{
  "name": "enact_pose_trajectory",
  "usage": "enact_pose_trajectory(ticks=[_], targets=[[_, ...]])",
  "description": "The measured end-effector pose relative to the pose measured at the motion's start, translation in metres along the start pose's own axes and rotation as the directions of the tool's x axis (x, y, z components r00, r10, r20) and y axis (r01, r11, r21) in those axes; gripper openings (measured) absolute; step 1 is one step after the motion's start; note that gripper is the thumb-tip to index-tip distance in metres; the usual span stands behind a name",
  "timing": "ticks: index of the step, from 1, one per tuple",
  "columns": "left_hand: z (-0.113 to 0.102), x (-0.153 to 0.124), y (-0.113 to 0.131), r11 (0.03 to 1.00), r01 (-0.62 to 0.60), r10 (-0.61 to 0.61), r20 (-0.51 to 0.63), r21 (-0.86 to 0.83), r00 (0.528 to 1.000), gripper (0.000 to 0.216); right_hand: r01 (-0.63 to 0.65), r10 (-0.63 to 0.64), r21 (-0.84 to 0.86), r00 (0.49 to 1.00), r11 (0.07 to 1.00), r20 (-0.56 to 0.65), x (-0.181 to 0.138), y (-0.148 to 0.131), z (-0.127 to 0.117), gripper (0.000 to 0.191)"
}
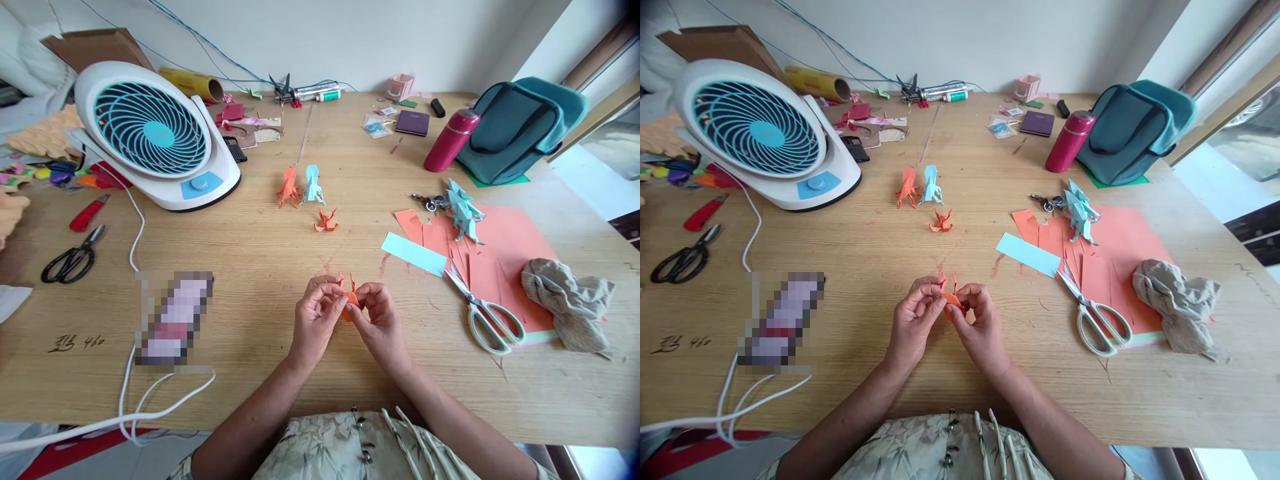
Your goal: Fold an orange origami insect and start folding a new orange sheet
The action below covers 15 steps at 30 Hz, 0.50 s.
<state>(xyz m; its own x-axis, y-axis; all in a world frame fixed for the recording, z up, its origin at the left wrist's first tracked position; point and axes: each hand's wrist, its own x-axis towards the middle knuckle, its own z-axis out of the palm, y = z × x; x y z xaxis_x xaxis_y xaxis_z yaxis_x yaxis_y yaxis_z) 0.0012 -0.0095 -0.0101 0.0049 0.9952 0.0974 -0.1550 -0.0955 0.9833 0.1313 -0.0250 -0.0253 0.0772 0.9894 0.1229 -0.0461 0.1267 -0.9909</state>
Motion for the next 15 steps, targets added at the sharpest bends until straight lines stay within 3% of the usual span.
enact_pose_trajectory(ticks=[8, 15], targets=[[-0.0071, 0.005, 0.0056, 0.98, -0.088, 0.07, 0.107, 0.178, 0.992, 0.007, 0.152, -0.154, -0.159, 0.988, 0.976, 0.003, -0.0009, 0.0006, -0.0047, 0.013], [-0.0092, 0.0082, 0.0057, 0.977, -0.106, 0.093, 0.077, 0.186, 0.993, 0.008, 0.23, -0.229, -0.233, 0.973, 0.945, 0.034, -0.0002, 0.0007, -0.0074, 0.011]])
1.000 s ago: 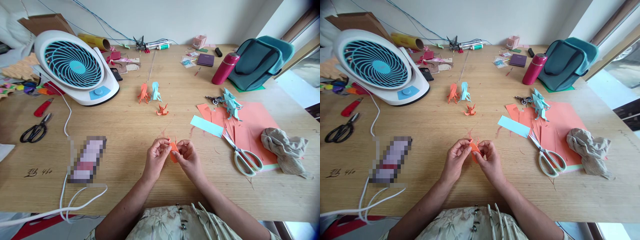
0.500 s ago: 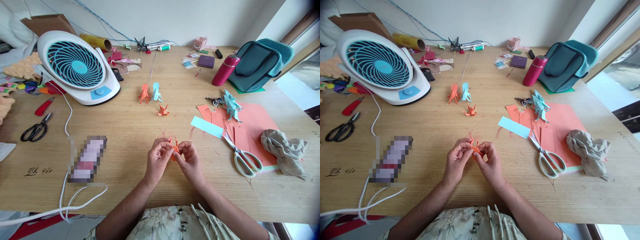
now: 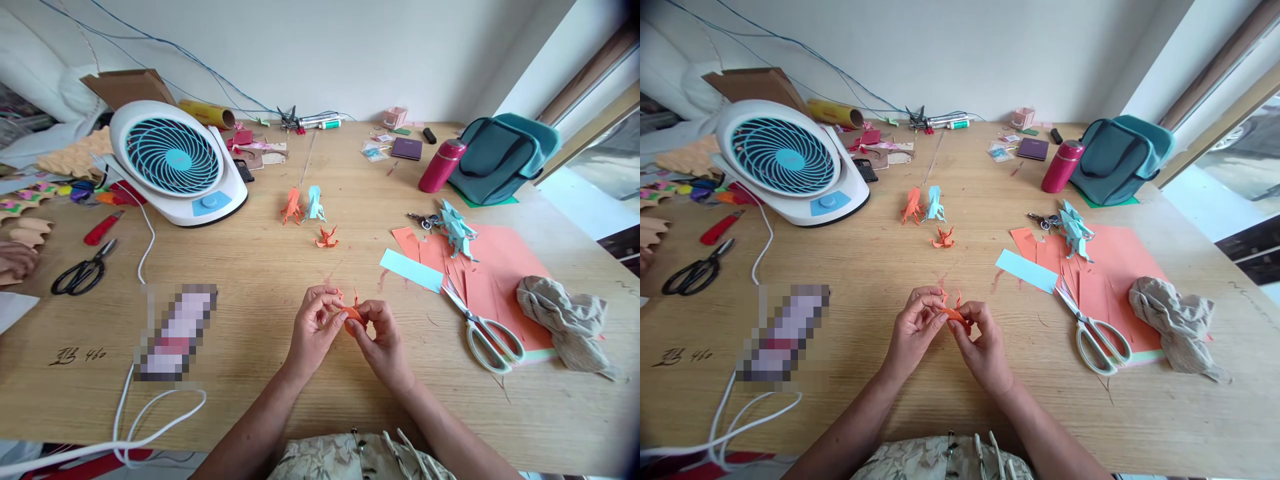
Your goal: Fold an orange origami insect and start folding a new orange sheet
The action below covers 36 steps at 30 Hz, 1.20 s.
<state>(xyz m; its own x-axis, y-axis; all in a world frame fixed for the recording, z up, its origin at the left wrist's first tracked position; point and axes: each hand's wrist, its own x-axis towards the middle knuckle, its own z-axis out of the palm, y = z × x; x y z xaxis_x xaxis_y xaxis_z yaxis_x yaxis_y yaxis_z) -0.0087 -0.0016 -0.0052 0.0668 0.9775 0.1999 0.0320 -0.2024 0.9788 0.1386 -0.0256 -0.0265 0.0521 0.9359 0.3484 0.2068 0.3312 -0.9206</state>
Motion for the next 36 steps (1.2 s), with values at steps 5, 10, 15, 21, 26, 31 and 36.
enact_pose_trajectory(ticks=[5, 10, 15, 21, 26, 31, 36], targets=[[0.003, 0.0, 0.0, 0.999, 0.033, -0.033, -0.02, -0.044, 0.999, 0.008, -0.017, 0.017, 0.014, 1.0, 1.0, 0.003, 0.001, 0.0, 0.001, 0.01], [0.004, -0.001, -0.001, 0.995, 0.05, -0.054, -0.047, -0.088, 0.997, 0.008, -0.046, 0.046, 0.038, 0.999, 0.998, 0.01, 0.002, -0.003, 0.002, 0.009], [0.003, -0.001, -0.003, 0.996, 0.033, -0.039, -0.072, -0.084, 0.997, 0.009, -0.048, 0.048, 0.033, 0.999, 0.998, 0.011, 0.003, -0.002, 0.002, 0.01], [0.003, -0.001, -0.002, 0.995, 0.039, -0.045, -0.061, -0.09, 0.997, 0.008, -0.052, 0.052, 0.046, 0.999, 0.998, 0.004, 0.002, 0.001, 0.002, 0.01], [0.004, -0.002, 0.0, 0.998, 0.017, -0.02, -0.055, -0.058, 0.998, 0.006, -0.038, 0.038, 0.022, 0.999, 0.999, -0.004, 0.002, 0.0, 0.003, 0.011], [0.001, -0.001, 0.006, 0.992, -0.088, 0.087, 0.021, 0.095, 0.996, 0.003, -0.031, 0.032, 0.027, 0.999, 0.999, -0.018, 0.004, -0.001, 0.001, 0.012], [-0.004, 0.001, 0.005, 0.985, -0.108, 0.098, 0.079, 0.132, 0.992, 0.007, -0.126, 0.121, 0.164, 0.992, 0.978, 0.039, 0.004, 0.002, -0.001, 0.013]])
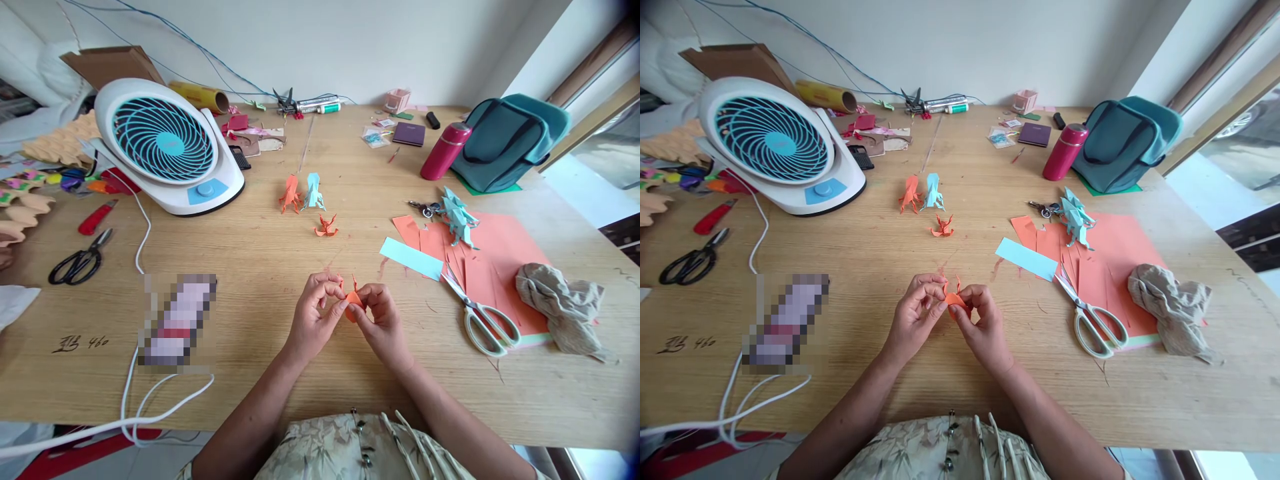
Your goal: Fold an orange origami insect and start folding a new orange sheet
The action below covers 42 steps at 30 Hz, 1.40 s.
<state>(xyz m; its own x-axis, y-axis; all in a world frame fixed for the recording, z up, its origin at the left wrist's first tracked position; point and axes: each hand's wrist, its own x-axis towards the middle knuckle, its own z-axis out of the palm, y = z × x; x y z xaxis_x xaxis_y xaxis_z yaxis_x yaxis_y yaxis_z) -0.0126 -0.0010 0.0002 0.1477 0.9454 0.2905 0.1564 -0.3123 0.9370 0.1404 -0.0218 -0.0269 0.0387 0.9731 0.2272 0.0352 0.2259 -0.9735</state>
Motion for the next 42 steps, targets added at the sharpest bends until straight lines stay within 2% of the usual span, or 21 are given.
enact_pose_trajectory(ticks=[4, 8, 18, 27, 29, 34, 42], targets=[[-0.003, 0.001, -0.003, 1.0, 0.008, -0.008, 0.06, 0.001, 0.998, 0.007, -0.113, 0.103, 0.148, 0.992, 0.982, 0.077, 0.002, 0.001, -0.001, 0.018], [-0.006, 0.002, 0.001, 0.999, -0.009, 0.006, 0.104, 0.035, 0.995, 0.011, -0.153, 0.127, 0.228, 0.984, 0.962, 0.124, 0.005, -0.002, -0.002, 0.022], [-0.008, 0.002, 0.0, 1.0, 0.02, -0.018, 0.156, -0.011, 0.988, 0.013, -0.172, 0.147, 0.265, 0.983, 0.949, 0.112, 0.004, -0.002, -0.001, 0.022], [-0.008, 0.004, 0.002, 0.998, -0.04, 0.048, 0.202, -0.044, 0.978, 0.011, -0.2, 0.163, 0.295, 0.976, 0.934, 0.145, 0.004, -0.006, 0.0, 0.023], [-0.007, 0.003, 0.002, 0.999, -0.04, 0.042, 0.172, -0.017, 0.984, 0.009, -0.172, 0.143, 0.268, 0.982, 0.948, 0.125, 0.003, -0.005, 0.001, 0.02], [-0.001, -0.001, -0.003, 0.993, -0.054, 0.06, -0.061, 0.106, 0.996, 0.004, -0.106, 0.103, 0.176, 0.994, 0.979, 0.027, -0.001, -0.004, 0.003, 0.015], [0.005, -0.004, -0.003, 0.998, -0.029, 0.036, -0.109, 0.063, 0.993, 0.003, 0.033, -0.042, -0.088, 0.994, 0.996, -0.103, -0.005, 0.0, 0.005, 0.013]])
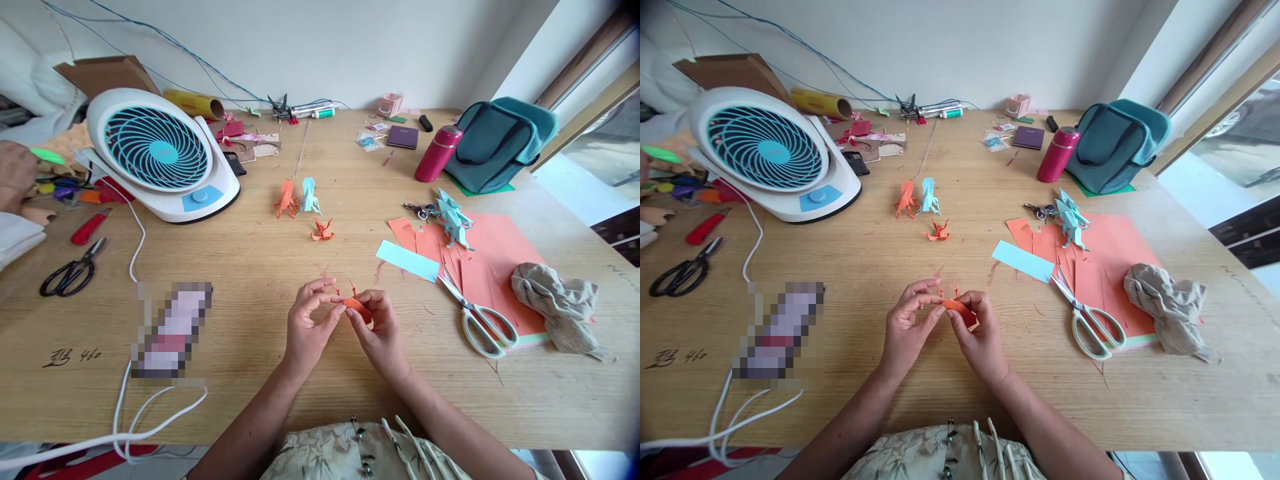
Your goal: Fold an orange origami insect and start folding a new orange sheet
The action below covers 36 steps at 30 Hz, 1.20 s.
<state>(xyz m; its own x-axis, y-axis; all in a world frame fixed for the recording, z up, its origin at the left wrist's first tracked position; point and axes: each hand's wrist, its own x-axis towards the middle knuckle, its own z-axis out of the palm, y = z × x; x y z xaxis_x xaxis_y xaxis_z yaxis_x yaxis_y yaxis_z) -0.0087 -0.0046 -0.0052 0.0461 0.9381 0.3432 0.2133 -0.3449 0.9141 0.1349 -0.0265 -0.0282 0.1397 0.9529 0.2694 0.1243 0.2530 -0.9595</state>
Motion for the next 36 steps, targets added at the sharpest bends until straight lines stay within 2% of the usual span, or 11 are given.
enact_pose_trajectory(ticks=[6, 13, 17, 20, 24, 27, 31, 34, 36], targets=[[0.005, -0.006, 0.001, 1.0, 0.015, -0.015, -0.035, -0.018, 0.999, 0.001, 0.1, -0.102, -0.085, 0.995, 0.991, -0.01, -0.001, 0.001, 0.001, 0.015], [0.002, -0.002, 0.006, 0.999, 0.008, -0.007, 0.049, -0.034, 0.999, 0.005, 0.058, -0.058, -0.039, 0.998, 0.998, 0.003, -0.002, -0.002, 0.0, 0.013], [0.0, 0.0, 0.006, 0.999, -0.012, 0.014, 0.037, -0.043, 0.999, 0.007, 0.023, -0.023, -0.003, 0.999, 1.0, 0.024, -0.002, -0.001, -0.001, 0.014], [-0.002, 0.001, 0.0, 0.997, 0.015, -0.012, 0.037, -0.079, 0.999, 0.006, -0.056, 0.051, 0.076, 0.997, 0.996, 0.063, 0.0, -0.001, -0.001, 0.012], [-0.003, 0.002, -0.007, 0.988, 0.122, -0.115, 0.072, -0.1, 0.991, 0.008, -0.221, 0.186, 0.252, 0.97, 0.942, 0.157, 0.004, -0.004, -0.001, 0.015], [-0.003, 0.003, -0.008, 0.988, 0.135, -0.128, 0.092, -0.079, 0.988, 0.009, -0.263, 0.216, 0.316, 0.96, 0.911, 0.177, 0.007, -0.006, -0.001, 0.02], [-0.005, 0.005, -0.002, 0.998, 0.032, -0.036, 0.082, 0.047, 0.996, 0.005, -0.295, 0.241, 0.32, 0.95, 0.9, 0.198, 0.009, -0.006, -0.002, 0.024], [-0.009, 0.008, 0.002, 0.97, -0.136, 0.121, 0.09, 0.199, 0.989, 0.023, -0.303, 0.245, 0.315, 0.946, 0.899, 0.211, 0.01, -0.006, -0.003, 0.024], [-0.013, 0.01, 0.002, 0.919, -0.26, 0.232, 0.128, 0.295, 0.964, 0.027, -0.309, 0.247, 0.314, 0.943, 0.898, 0.222, 0.011, -0.007, -0.006, 0.024]])
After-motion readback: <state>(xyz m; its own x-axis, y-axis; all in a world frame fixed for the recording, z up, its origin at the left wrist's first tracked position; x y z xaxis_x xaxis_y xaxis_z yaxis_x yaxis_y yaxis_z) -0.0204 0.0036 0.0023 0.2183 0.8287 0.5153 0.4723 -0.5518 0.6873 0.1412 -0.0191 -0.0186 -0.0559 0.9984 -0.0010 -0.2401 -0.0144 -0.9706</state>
